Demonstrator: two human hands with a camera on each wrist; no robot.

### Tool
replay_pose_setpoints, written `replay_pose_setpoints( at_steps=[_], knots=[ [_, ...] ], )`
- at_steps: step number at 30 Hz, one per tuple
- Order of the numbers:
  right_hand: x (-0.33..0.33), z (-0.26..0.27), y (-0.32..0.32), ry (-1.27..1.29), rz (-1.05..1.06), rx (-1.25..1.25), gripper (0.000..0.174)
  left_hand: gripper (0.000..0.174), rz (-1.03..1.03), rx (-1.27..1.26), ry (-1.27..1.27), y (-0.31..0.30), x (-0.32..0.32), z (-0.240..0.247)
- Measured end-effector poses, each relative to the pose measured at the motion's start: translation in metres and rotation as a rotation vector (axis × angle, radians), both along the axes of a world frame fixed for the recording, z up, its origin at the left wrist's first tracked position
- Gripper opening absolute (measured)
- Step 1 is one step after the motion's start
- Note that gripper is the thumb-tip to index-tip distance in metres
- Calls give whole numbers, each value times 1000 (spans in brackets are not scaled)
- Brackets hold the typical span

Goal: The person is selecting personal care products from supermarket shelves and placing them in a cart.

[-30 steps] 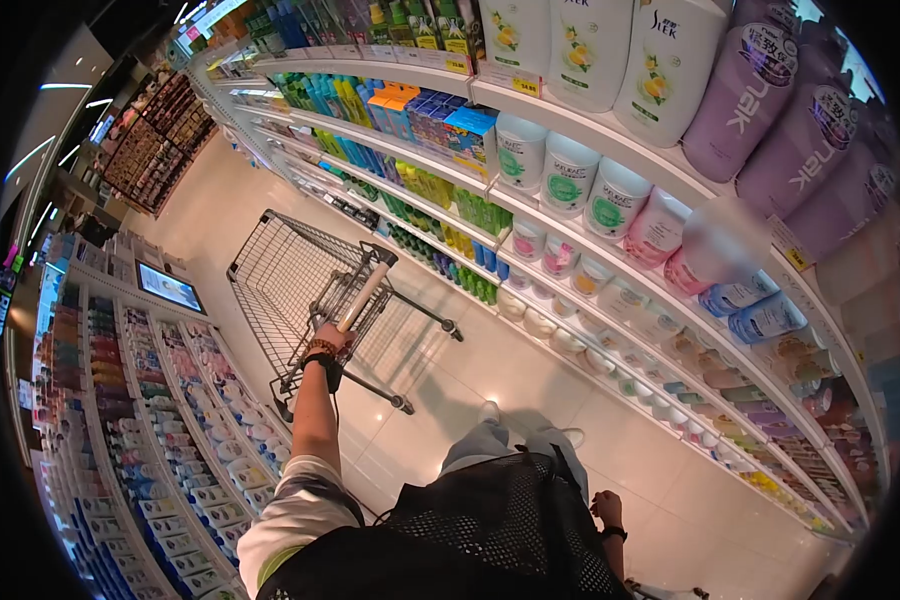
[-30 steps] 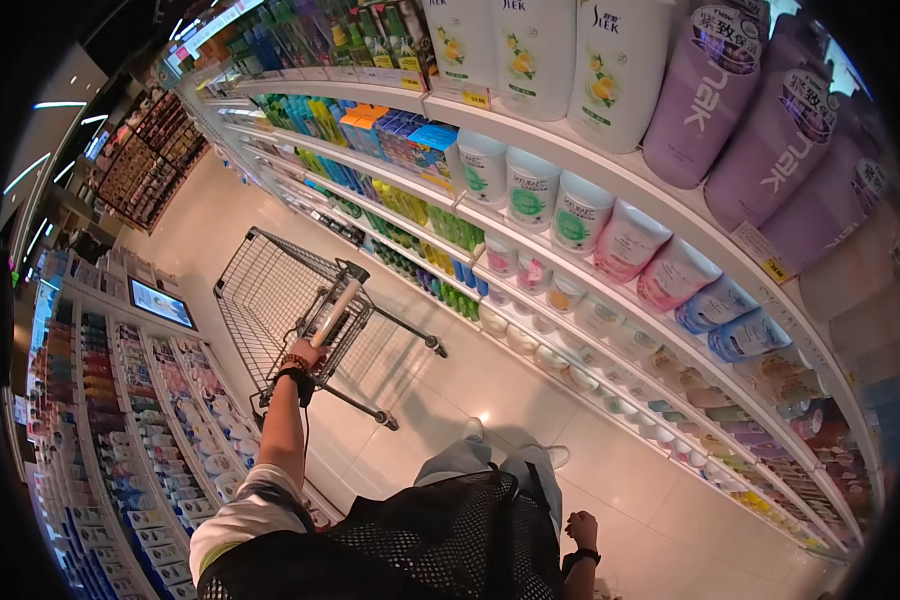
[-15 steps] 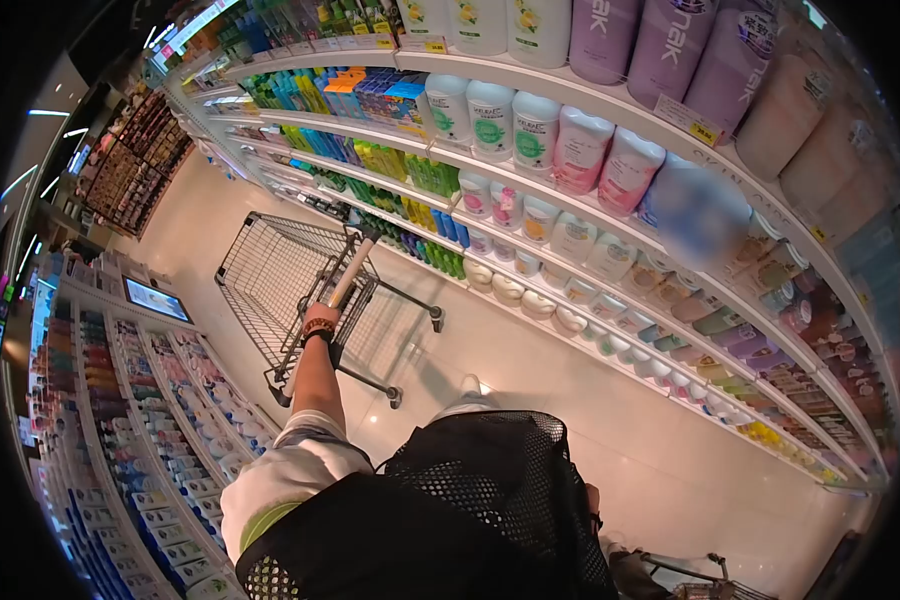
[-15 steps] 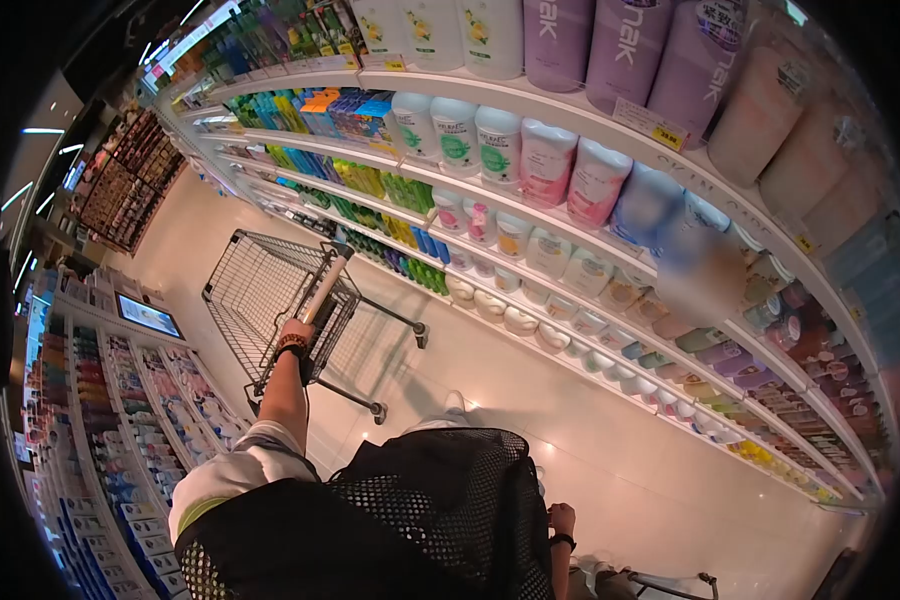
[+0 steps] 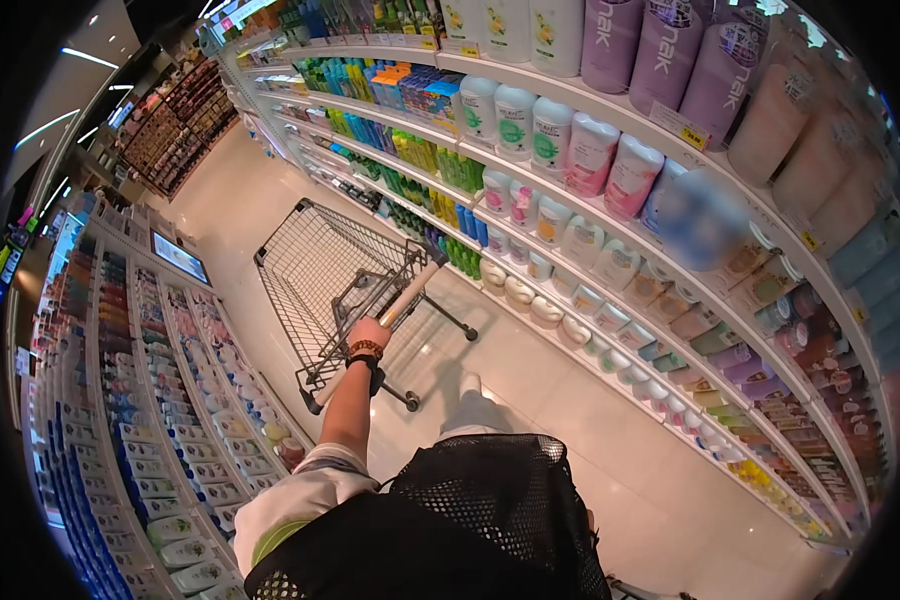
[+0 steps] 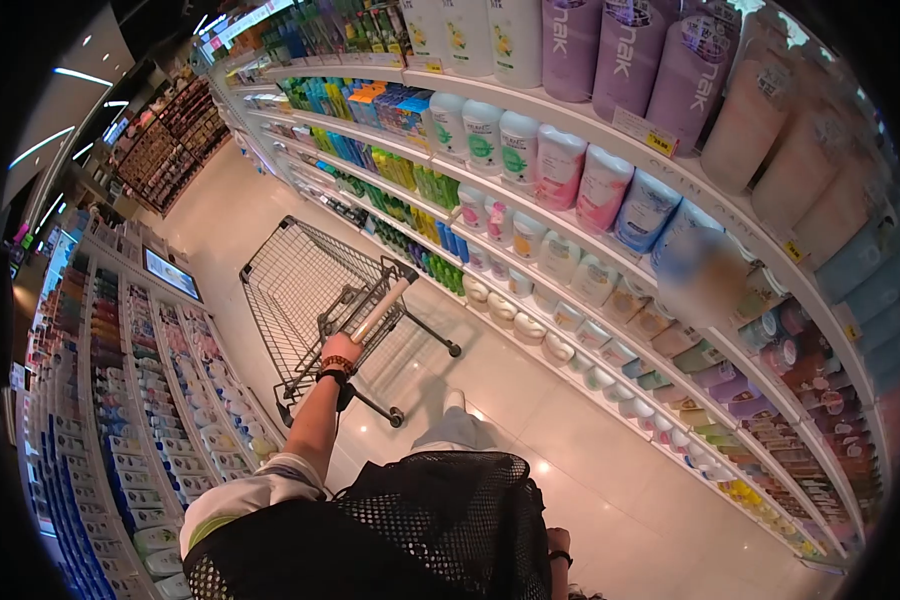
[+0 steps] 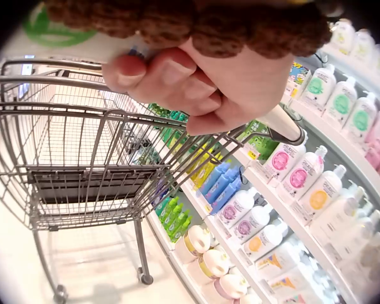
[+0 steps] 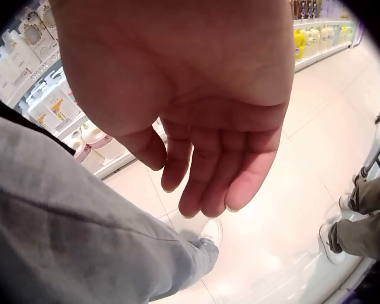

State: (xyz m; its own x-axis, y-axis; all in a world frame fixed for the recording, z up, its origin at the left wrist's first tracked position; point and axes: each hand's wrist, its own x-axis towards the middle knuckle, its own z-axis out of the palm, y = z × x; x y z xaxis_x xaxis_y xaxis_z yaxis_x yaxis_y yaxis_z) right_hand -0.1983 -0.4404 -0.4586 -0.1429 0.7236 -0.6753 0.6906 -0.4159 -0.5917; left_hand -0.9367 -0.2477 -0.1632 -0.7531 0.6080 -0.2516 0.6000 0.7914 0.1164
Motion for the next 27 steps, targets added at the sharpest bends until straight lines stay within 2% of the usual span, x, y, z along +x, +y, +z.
replay_pose_setpoints(
  at_steps=[1, 2, 4, 7, 8, 9, 10, 11, 12, 14, 15, 17, 18, 20, 24, 27],
  knots=[
    [-8, 6, 10, 16, 24, 2, 21, 42, 20, -3, 10, -6, -1, -4],
    [-51, 105, 49, -109, -380, -219, 21, 42, 18, -21, 10, -9, -5, -2],
    [-58, 88, 63, -21, -579, -174, 22, 40, 28, -35, 30, -13, -8, 15],
    [-83, 91, 88, -19, -553, -164, 23, 39, 0, -36, 37, -17, -33, 7],
    [-92, 96, 95, -24, -541, -159, 23, 39, 12, -32, 31, -19, -41, 4],
    [-110, 111, 106, -94, -371, -202, 24, 39, -2, -29, 55, -16, -49, 3],
    [-116, 96, 112, -165, -201, -244, 24, 38, -15, -26, 80, -15, -58, 2],
    [-123, 82, 117, -159, 124, -180, 24, 38, -28, -1, 91, -15, -68, 2],
    [-147, 91, 129, -161, 128, -170, 24, 37, -20, -14, 85, -11, -80, 5],
    [-205, 117, 145, -266, -49, -328, 24, 36, -22, -5, 80, -7, -107, 7],
    [-233, 120, 152, -240, -206, -312, 23, 36, -19, -5, 78, -2, -123, 7],
    [-277, 110, 180, -145, -144, -248, 23, 35, -35, 55, 71, 10, -156, 2],
    [-291, 87, 193, -78, -131, -257, 23, 35, -32, 55, 68, 14, -169, 3],
    [-349, 106, 217, -134, -26, -140, 25, 32, -39, 29, 36, 20, -194, 7],
    [-445, 114, 298, -94, 187, 325, 30, 30, -31, 61, 14, 49, -253, 3],
    [-520, 170, 355, -146, 296, 629, 29, 29, -13, 37, 10, 60, -292, 2]
  ],
)
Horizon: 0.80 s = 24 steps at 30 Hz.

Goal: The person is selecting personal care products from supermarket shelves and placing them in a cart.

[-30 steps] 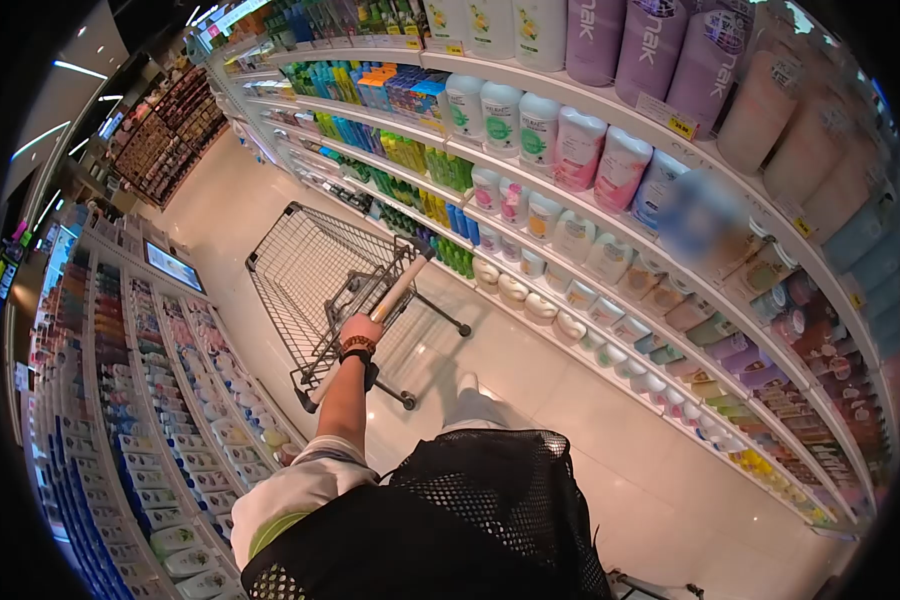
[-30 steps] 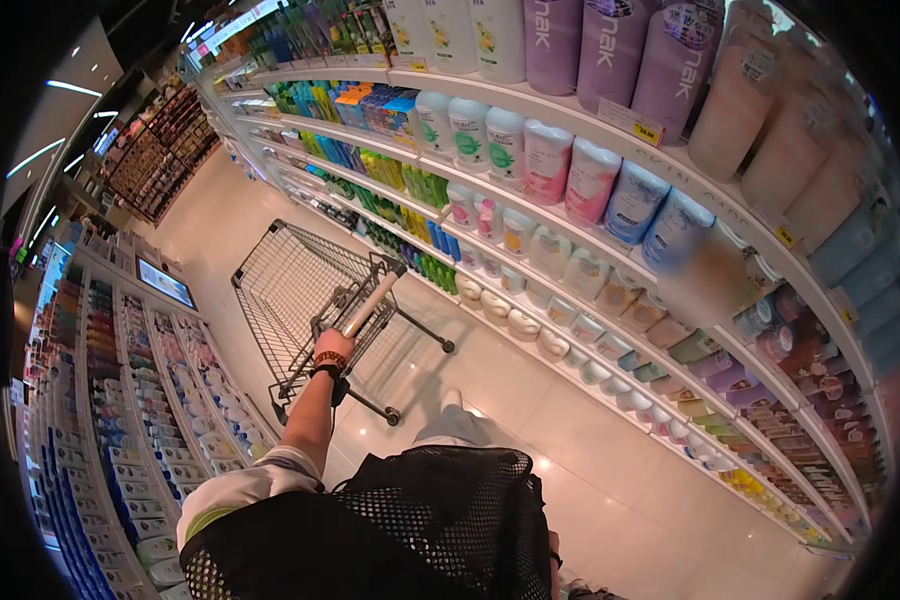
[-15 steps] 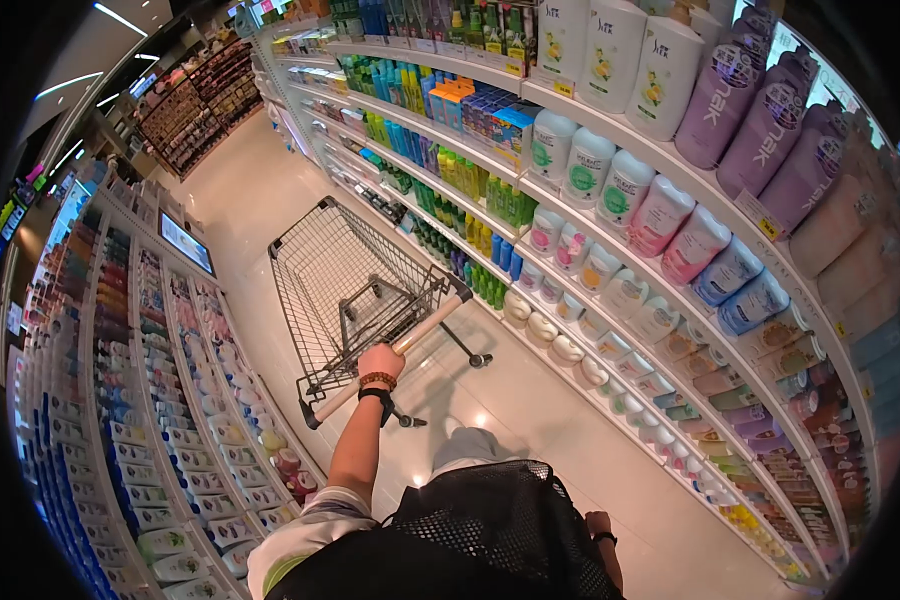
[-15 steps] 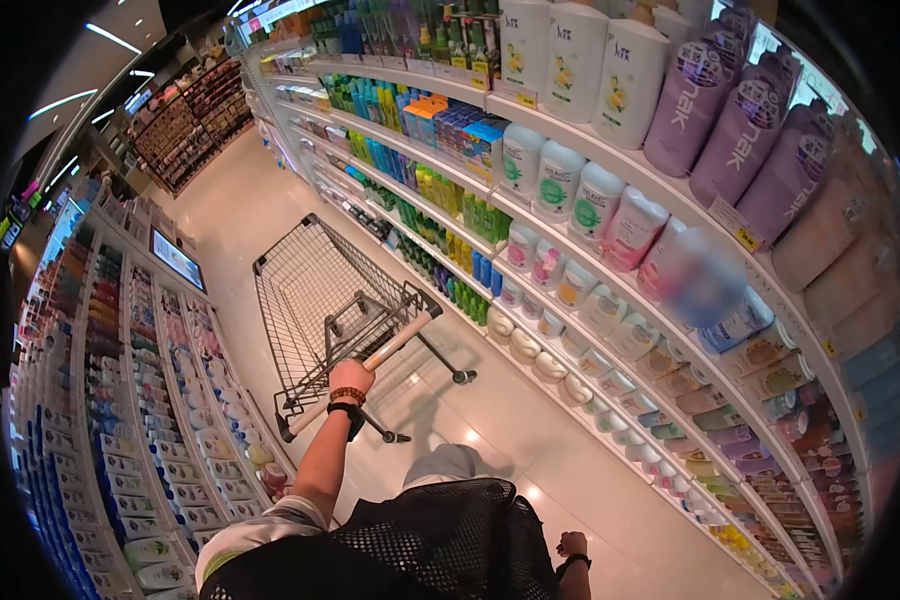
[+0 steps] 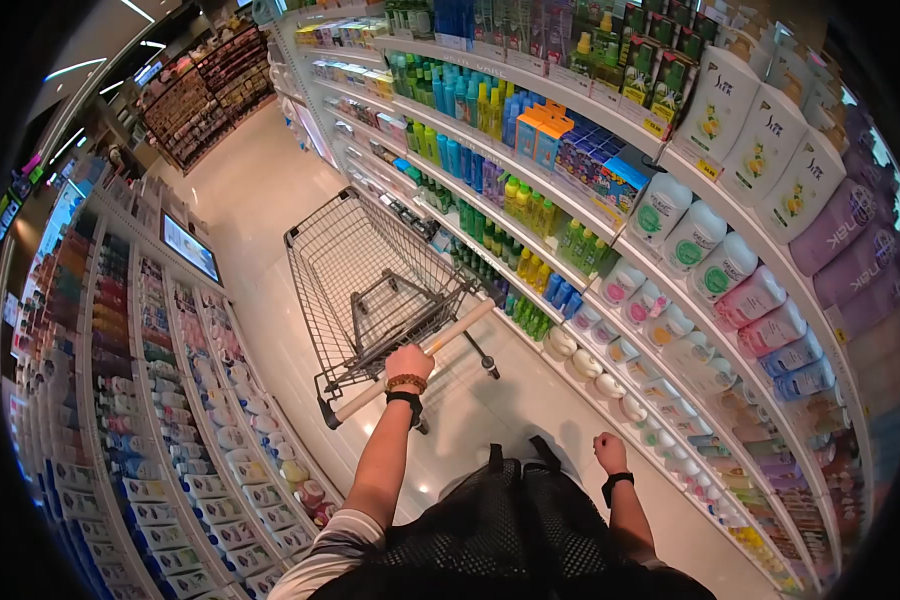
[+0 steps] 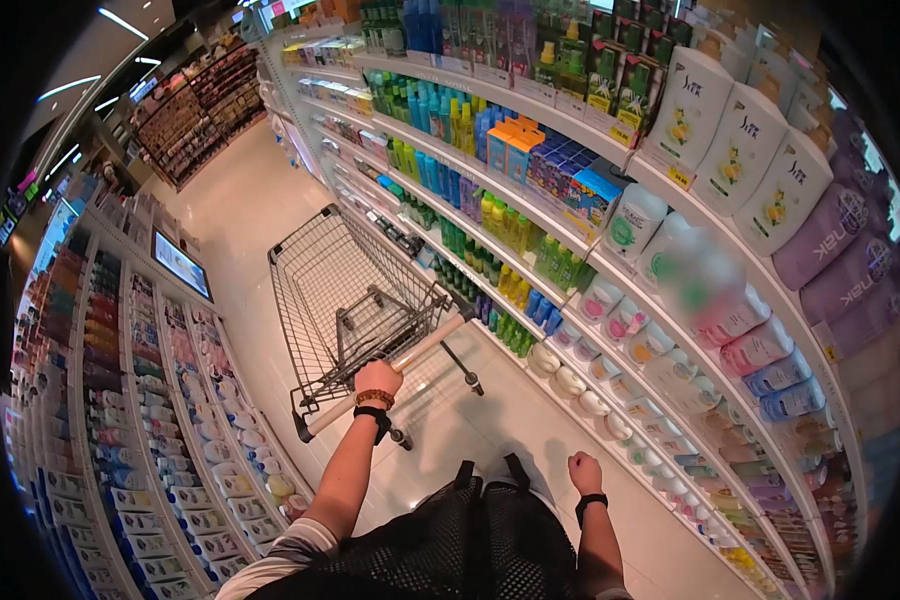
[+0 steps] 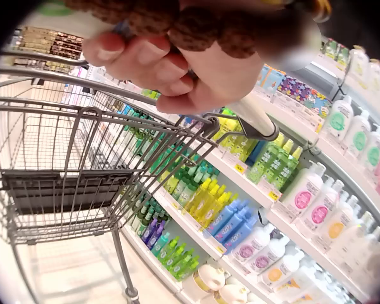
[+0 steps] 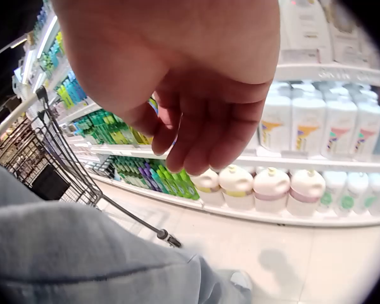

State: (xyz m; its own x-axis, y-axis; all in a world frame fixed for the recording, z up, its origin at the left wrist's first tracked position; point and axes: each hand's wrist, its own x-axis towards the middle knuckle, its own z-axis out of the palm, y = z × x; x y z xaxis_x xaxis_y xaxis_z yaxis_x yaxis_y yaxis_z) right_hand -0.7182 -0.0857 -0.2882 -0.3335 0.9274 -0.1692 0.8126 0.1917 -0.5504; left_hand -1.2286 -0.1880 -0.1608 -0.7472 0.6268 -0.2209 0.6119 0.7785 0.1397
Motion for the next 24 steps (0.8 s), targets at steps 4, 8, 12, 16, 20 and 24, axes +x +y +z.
replay_pose_setpoints(
  at_steps=[4, 8, 12, 16, 20, 24],
  knots=[
    [-101, 100, 60, 75, 3, 168, 24, 31, 25, 1, 10, 18, -48, 3],
    [-180, 135, 114, 173, -70, 307, 18, 34, 31, 18, 48, 39, -97, 8],
    [-246, 148, 170, 200, -115, 295, 13, 31, 28, 31, 73, 67, -133, 1],
    [-324, 146, 207, 319, -79, 313, 12, 30, 19, -27, 141, 91, -180, 8],
    [-366, 143, 218, 278, 12, 359, 15, 30, 22, -32, 200, 111, -222, 4],
    [-387, 141, 221, 325, 17, 286, 15, 30, 19, -11, 204, 124, -259, 2]
  ],
)
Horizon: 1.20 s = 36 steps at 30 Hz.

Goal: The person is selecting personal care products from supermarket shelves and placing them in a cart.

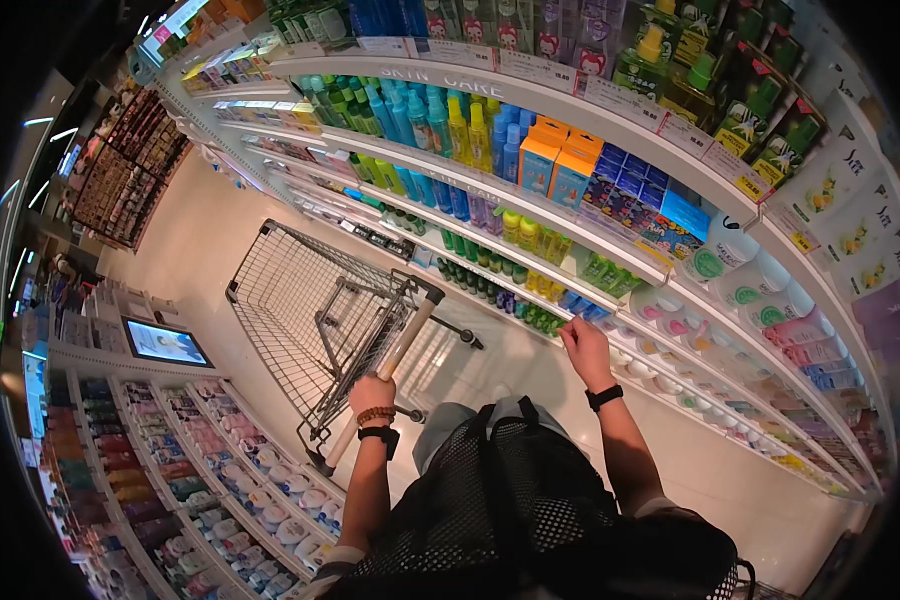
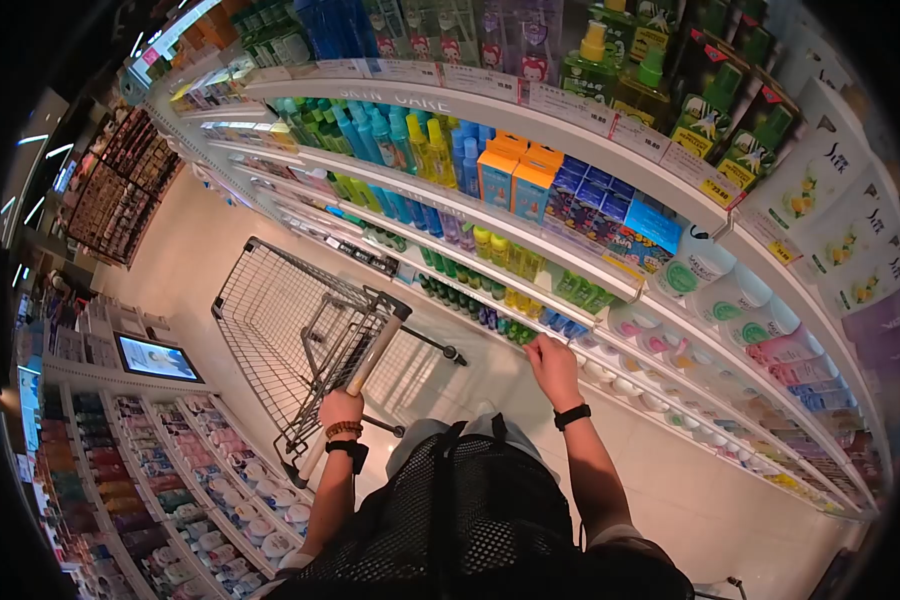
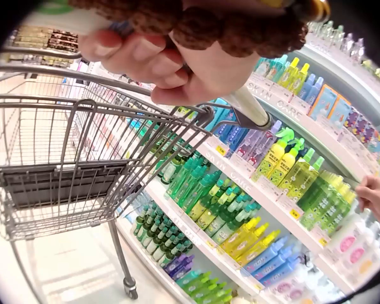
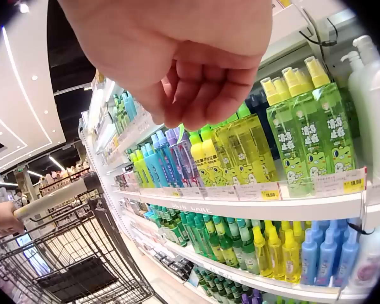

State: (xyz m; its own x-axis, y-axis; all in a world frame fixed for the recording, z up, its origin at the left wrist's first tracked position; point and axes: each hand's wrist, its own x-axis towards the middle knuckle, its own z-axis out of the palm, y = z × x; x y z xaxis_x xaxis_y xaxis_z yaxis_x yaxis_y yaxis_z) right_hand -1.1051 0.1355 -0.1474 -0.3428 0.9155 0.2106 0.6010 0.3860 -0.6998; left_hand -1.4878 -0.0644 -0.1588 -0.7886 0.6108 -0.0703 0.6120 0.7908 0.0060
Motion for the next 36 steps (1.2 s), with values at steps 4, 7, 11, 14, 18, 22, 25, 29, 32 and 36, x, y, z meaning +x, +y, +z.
replay_pose_setpoints(
  at_steps=[4, 7, 11, 14, 18, 22, 25, 29, 32, 36],
  knots=[
    [3, -1, 0, -90, -19, 24, 17, 31, -2, 11, -3, 13, -33, 5],
    [-2, -2, -8, -152, -81, -4, 20, 32, -5, -12, -30, 26, -63, 5],
    [-20, -10, -26, -201, -186, -86, 27, 32, -20, 26, -49, 33, -99, 10],
    [-47, -12, -33, -222, -261, -131, 25, 32, -22, 26, -60, 39, -128, 9],
    [-113, -11, -27, -244, -196, -63, 27, 32, -11, 25, -165, 53, -174, 11],
    [-182, -6, -15, -268, -189, -13, 28, 42, -95, -66, -405, 62, -242, -12],
    [-230, -1, -3, -264, -114, -13, 28, 41, 49, 37, -1000, 73, -287, -5],
    [-279, 11, -6, -235, -97, -6, 26, 36, 37, 35, -1064, 87, -317, -1],
    [-293, 11, -17, -227, -98, -28, 26, 38, 16, 48, -1014, 93, -336, -6],
    [-292, 17, -11, -268, -82, -80, 26, 40, 27, 92, -958, 93, -345, -7]
  ],
)
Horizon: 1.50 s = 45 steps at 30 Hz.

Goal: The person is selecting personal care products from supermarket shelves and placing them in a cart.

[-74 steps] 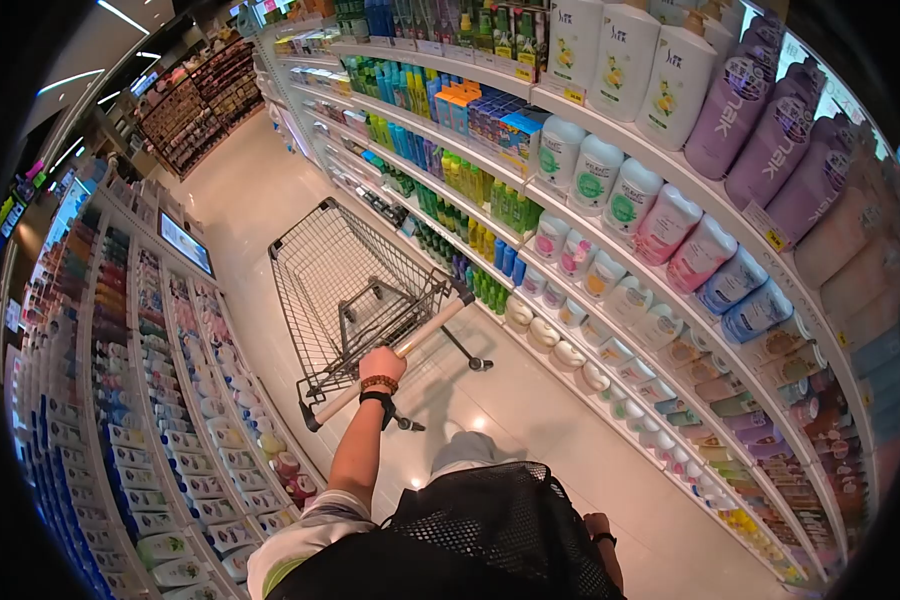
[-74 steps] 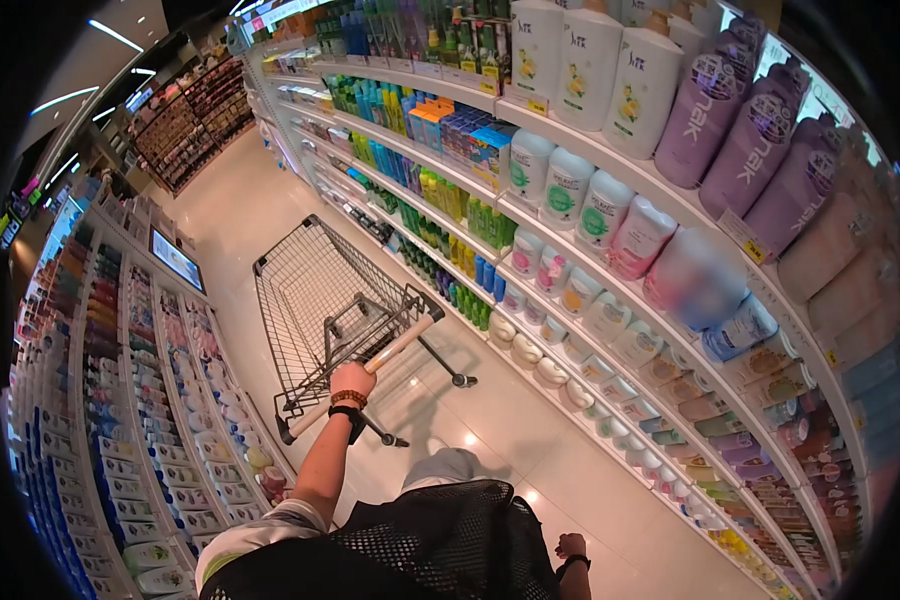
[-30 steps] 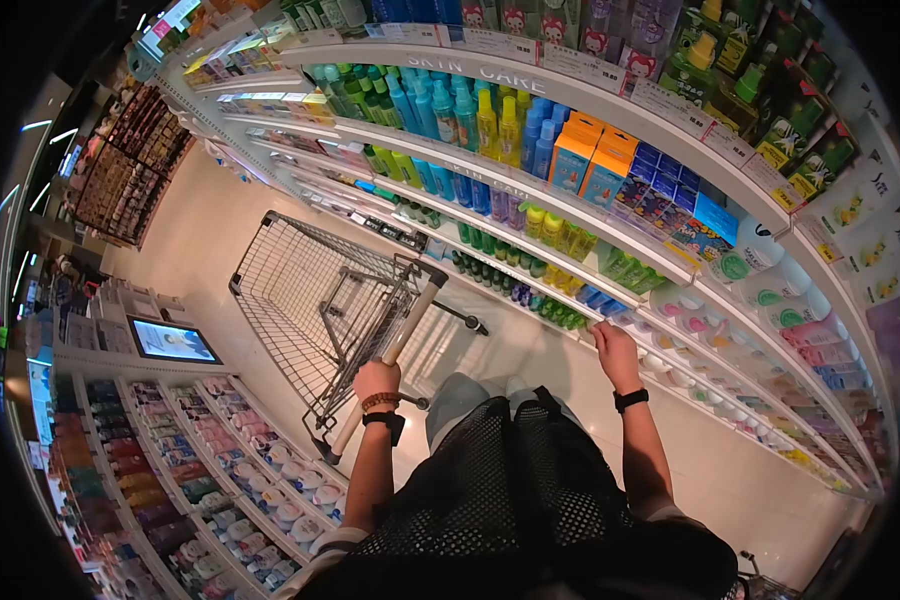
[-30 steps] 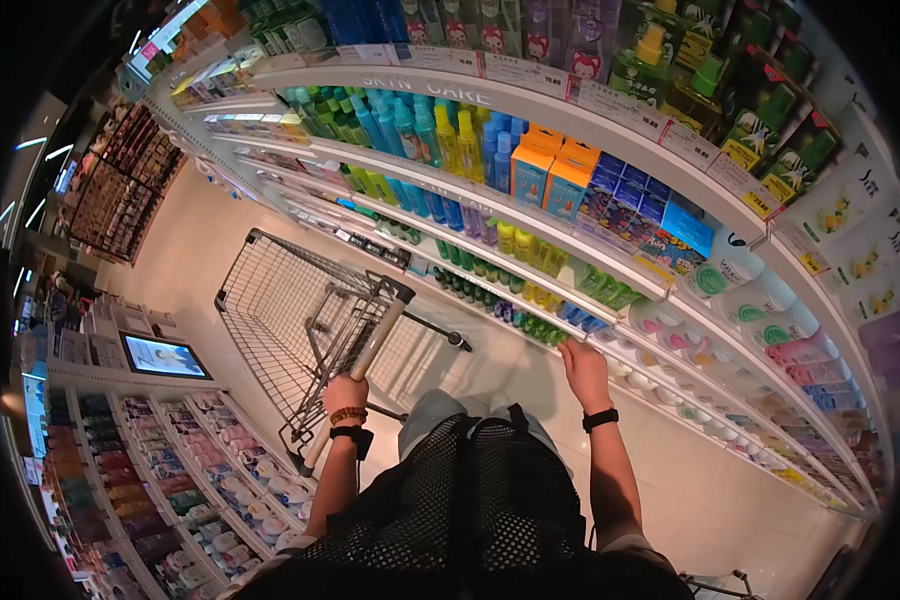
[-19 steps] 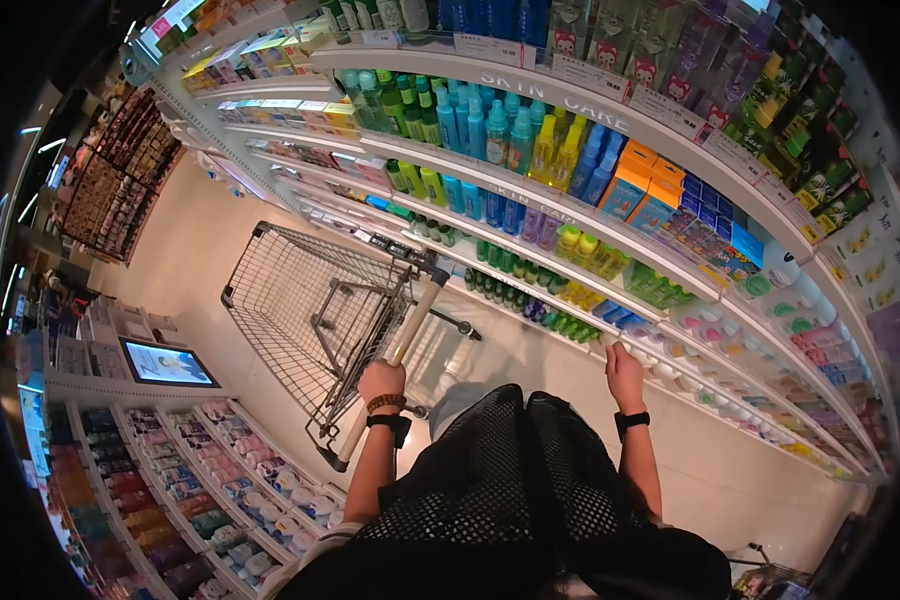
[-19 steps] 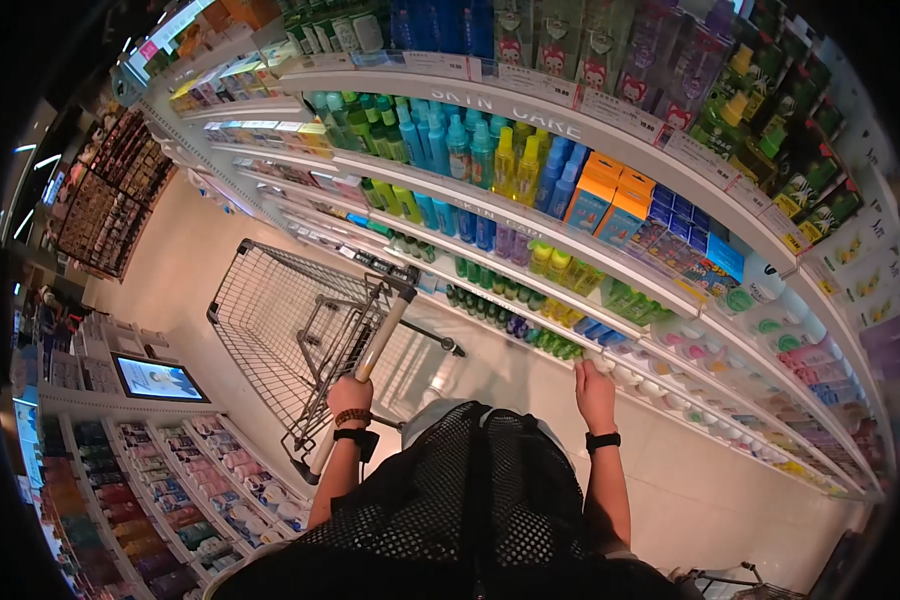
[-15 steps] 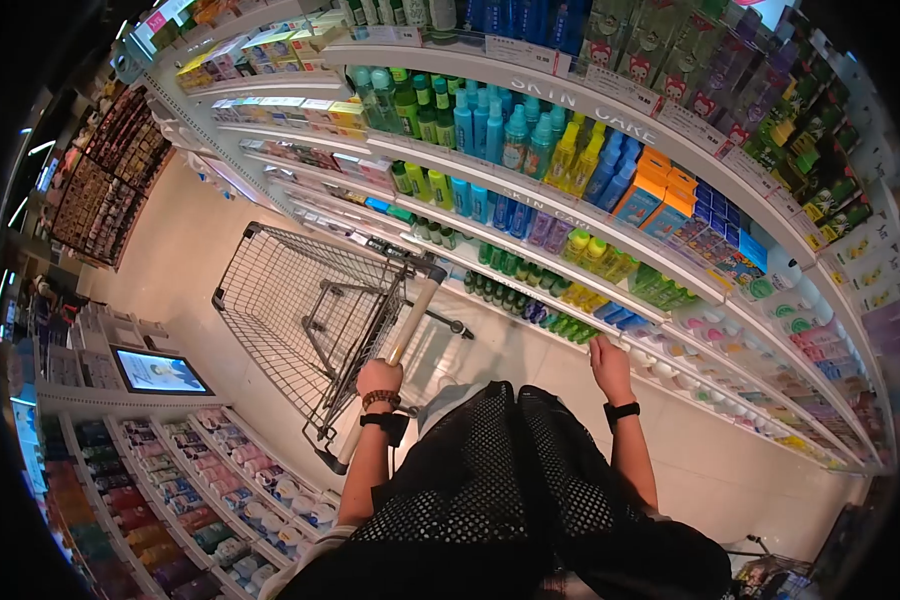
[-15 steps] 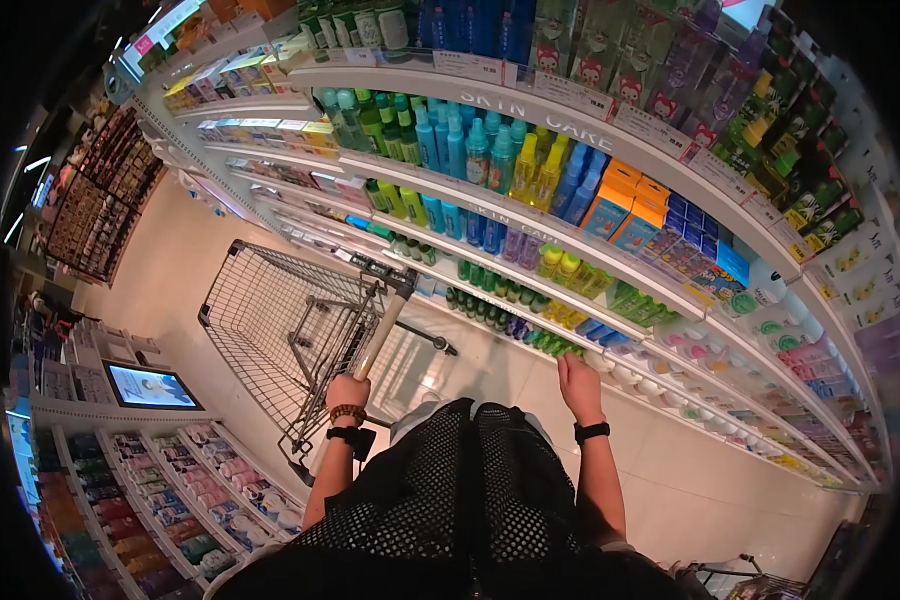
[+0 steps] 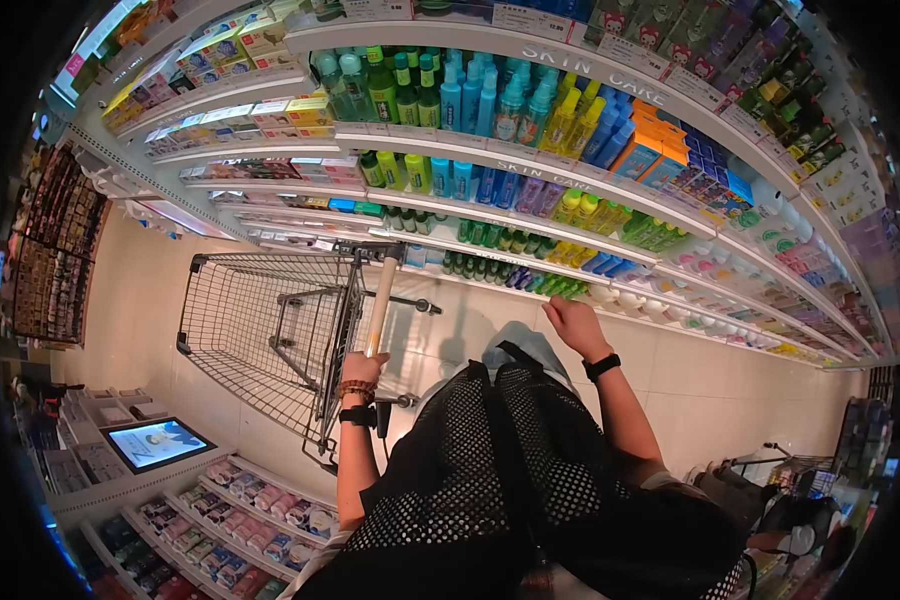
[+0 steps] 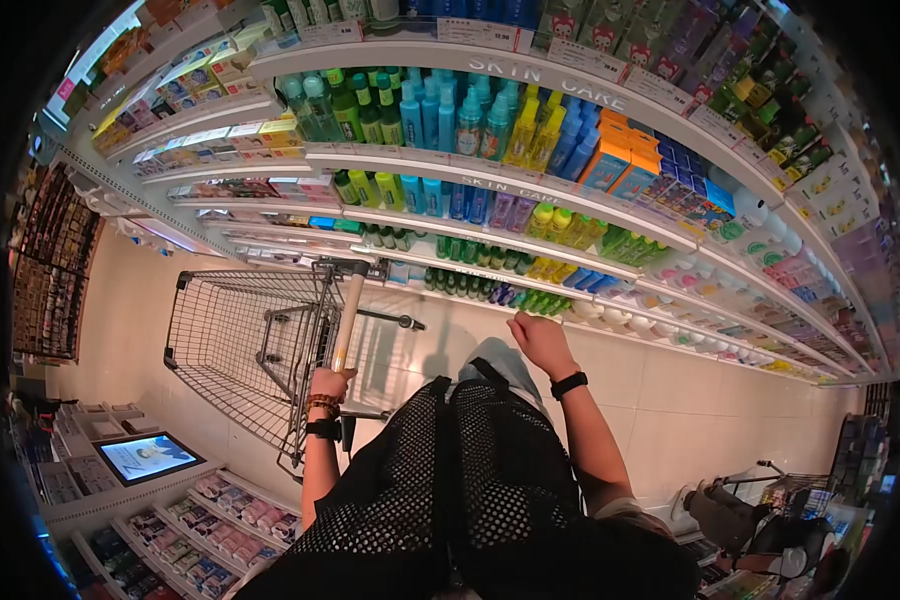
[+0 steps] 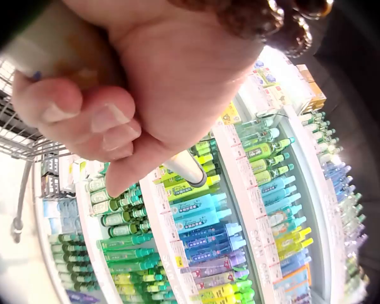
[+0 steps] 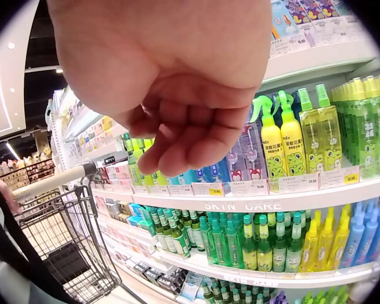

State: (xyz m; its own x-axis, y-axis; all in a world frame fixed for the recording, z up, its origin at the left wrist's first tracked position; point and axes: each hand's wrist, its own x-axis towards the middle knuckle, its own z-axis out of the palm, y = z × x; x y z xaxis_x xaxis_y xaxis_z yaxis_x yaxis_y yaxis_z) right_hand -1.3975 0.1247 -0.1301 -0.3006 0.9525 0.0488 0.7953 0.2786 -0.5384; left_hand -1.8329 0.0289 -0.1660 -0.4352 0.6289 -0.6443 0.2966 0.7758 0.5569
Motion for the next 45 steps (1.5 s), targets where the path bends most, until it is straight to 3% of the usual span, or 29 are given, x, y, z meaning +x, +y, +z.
replay_pose_setpoints(
  at_steps=[3, 5, 7, 13, 18, 21, 26, 31, 37, 45],
  knots=[
    [-6, 16, 16, -45, -58, -74, 20, 39, -3, 16, 7, 5, -14, -6],
    [-14, 26, 41, 122, -137, 160, 16, 37, -9, 32, 20, 10, -19, -9],
    [-34, 65, 68, 138, -179, 216, 16, 38, -11, 48, 45, 10, -18, -11],
    [-98, 158, 170, -11, -85, 922, 19, 44, -48, 7, 142, 12, -13, -5],
    [-134, 182, 247, -145, -221, 1191, 31, 44, -75, -29, 151, 11, -8, -4],
    [-141, 181, 261, -255, -301, 1065, 35, 44, -82, -27, 150, 9, -9, -7],
    [-132, 179, 276, -295, -215, 948, 34, 40, -94, -6, 189, 13, -2, 13],
    [-123, 181, 283, -94, -87, 823, 27, 38, -84, -67, 162, 17, 1, 19],
    [-127, 196, 279, -56, 40, 857, 19, 38, -73, -52, 187, 19, 2, 24],
    [-121, 193, 285, -41, 69, 684, 27, 39, -79, -73, 197, 18, 3, 24]
  ],
)
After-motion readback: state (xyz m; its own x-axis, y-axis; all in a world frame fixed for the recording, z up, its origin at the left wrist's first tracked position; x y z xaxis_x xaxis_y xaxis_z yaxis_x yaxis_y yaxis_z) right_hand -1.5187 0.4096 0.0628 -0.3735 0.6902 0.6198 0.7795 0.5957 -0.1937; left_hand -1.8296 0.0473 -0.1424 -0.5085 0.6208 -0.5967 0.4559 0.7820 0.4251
